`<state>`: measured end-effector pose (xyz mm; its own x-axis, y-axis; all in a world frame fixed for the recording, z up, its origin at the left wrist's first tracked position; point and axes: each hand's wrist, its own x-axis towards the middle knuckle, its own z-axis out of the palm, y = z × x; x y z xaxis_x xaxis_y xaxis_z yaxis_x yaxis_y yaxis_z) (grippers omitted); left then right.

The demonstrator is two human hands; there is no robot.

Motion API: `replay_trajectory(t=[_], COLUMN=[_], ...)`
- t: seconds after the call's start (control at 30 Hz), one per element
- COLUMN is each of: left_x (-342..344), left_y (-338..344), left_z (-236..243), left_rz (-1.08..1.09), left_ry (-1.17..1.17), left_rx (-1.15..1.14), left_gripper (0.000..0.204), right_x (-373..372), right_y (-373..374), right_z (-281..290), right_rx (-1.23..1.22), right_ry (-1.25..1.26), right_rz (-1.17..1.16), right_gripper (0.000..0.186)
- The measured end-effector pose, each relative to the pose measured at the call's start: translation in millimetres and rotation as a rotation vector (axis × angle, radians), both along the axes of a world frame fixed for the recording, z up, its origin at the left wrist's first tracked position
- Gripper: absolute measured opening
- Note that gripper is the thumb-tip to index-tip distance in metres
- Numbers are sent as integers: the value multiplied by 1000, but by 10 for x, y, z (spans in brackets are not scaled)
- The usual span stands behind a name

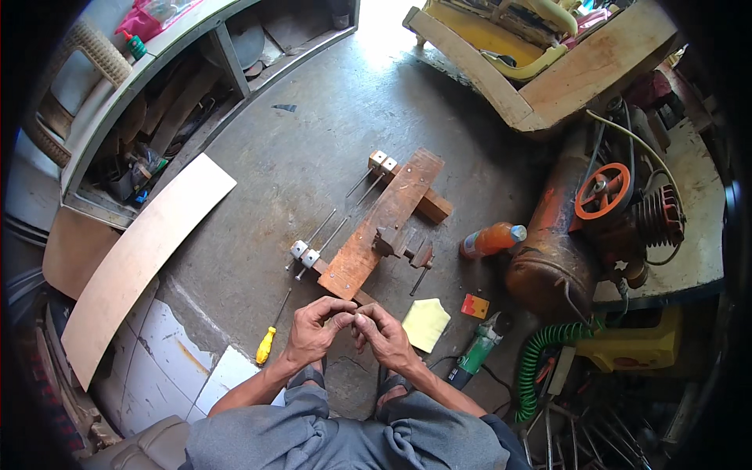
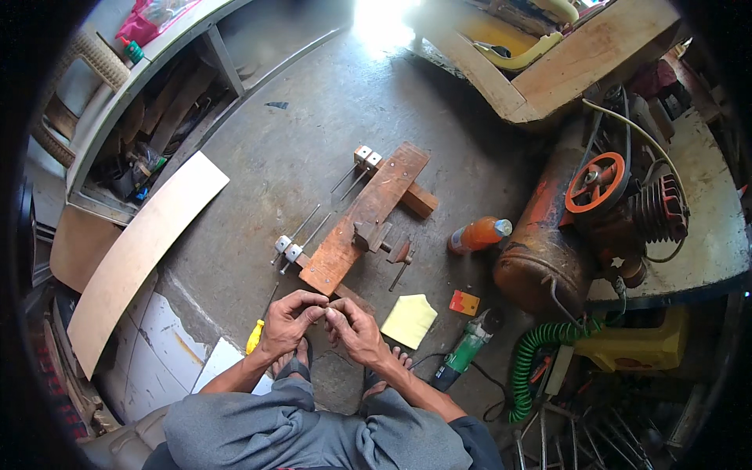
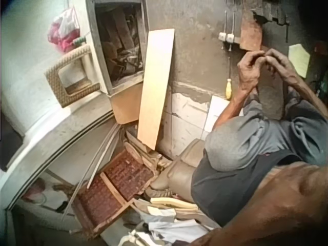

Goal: The person cuts a metal piece clamped in a vise using an angle grinder, fits a small piece of foam onto the metal hardware by hand, and clamps the assembled part back into the vise.

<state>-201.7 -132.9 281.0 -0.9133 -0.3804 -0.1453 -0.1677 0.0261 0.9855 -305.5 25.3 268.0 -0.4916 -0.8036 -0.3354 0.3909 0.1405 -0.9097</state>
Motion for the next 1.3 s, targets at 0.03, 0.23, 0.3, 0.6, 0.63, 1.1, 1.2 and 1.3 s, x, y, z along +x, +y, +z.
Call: replay_trajectory(t=[0.03, 0.23, 0.3, 0.6, 0.63, 1.1, 1.2, 1.3], left_x=[-8, -21, -39, -150, -139, -143, -152, -176], left_y=[21, -26, -5, 26, 36, -74, -39, -88], left_z=[-3, -3, 57, -137, -58, -441, -111, -22], left_rz=[41, 27, -9, 30, 4, 184, 133, -49], left_ry=[4, -11, 100, 58, 169, 7, 181, 83], left_rx=[87, 301, 309, 406, 470, 224, 382, 206], left_gripper=[28, 26, 33, 56, 57, 44, 36, 27], right_x=[-6, -14, -19, -60, -42, -141, -83, -89], right_y=[14, 27, 56, 107, 94, 68, 66, 34], right_z=[-14, 18, 25, 135, 148, 198, 113, 136], right_rx=[-12, -67, -83, -110, -94, -130, -102, -63], right_ry=[-41, -9, -14, -76, -70, -32, 74, 102], right_rz=[-2, -54, -52, -94, -74, -93, -43, -46], right_gripper=[26, 22, 22, 21, 21, 21, 20, 19])
